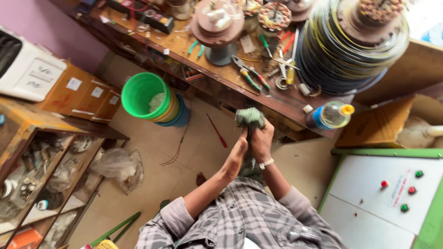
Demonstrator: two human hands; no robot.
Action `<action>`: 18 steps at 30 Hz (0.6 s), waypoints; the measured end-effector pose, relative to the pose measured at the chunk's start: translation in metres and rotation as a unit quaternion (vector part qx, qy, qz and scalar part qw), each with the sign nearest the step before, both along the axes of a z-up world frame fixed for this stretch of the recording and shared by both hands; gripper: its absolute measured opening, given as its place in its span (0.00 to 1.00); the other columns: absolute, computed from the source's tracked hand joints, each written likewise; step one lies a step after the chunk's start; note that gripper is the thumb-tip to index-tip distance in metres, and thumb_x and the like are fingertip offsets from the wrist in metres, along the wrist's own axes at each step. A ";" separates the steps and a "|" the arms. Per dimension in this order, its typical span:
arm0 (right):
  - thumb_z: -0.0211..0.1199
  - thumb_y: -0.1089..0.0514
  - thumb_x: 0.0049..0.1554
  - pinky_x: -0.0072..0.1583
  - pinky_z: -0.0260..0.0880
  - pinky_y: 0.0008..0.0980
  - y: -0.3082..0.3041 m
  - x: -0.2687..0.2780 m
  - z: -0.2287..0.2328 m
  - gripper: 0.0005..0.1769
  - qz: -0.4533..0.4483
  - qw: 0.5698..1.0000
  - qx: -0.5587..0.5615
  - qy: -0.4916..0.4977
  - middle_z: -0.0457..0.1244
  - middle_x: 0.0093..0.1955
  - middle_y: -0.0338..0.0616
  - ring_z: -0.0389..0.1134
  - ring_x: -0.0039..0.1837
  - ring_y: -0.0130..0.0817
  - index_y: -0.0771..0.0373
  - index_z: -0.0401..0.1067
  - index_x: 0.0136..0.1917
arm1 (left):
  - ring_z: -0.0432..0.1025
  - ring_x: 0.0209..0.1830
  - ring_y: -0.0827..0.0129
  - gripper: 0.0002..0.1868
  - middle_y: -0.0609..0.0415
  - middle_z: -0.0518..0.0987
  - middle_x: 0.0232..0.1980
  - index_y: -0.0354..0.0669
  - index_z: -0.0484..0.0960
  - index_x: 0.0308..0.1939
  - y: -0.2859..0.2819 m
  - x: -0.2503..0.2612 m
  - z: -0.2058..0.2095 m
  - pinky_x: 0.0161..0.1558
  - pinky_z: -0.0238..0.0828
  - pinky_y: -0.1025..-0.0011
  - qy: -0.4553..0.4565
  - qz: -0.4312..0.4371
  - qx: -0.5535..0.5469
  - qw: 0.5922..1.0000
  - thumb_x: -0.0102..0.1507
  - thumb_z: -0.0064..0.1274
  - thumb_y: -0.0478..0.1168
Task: The person wipes a workbench with a cloth, then uses a screwdriver to adjust wires and components on a circular electrical device. The person manipulates wires and tightens connections on the device.
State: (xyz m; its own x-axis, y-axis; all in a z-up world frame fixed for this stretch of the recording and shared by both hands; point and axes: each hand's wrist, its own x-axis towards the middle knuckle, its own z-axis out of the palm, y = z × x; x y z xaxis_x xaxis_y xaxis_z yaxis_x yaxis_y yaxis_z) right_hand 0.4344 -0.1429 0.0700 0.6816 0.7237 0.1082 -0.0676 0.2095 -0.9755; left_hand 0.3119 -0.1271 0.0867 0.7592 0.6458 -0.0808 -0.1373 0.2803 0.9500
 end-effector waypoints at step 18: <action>0.56 0.60 0.64 0.49 0.70 0.28 -0.025 0.020 -0.008 0.10 -0.034 0.990 0.028 0.132 0.69 0.47 0.39 0.68 0.47 0.25 0.68 0.75 0.50 | 0.48 0.85 0.41 0.62 0.33 0.51 0.84 0.35 0.37 0.84 -0.012 0.013 0.033 0.81 0.44 0.55 0.097 -0.038 0.386 0.916 0.65 0.33 0.80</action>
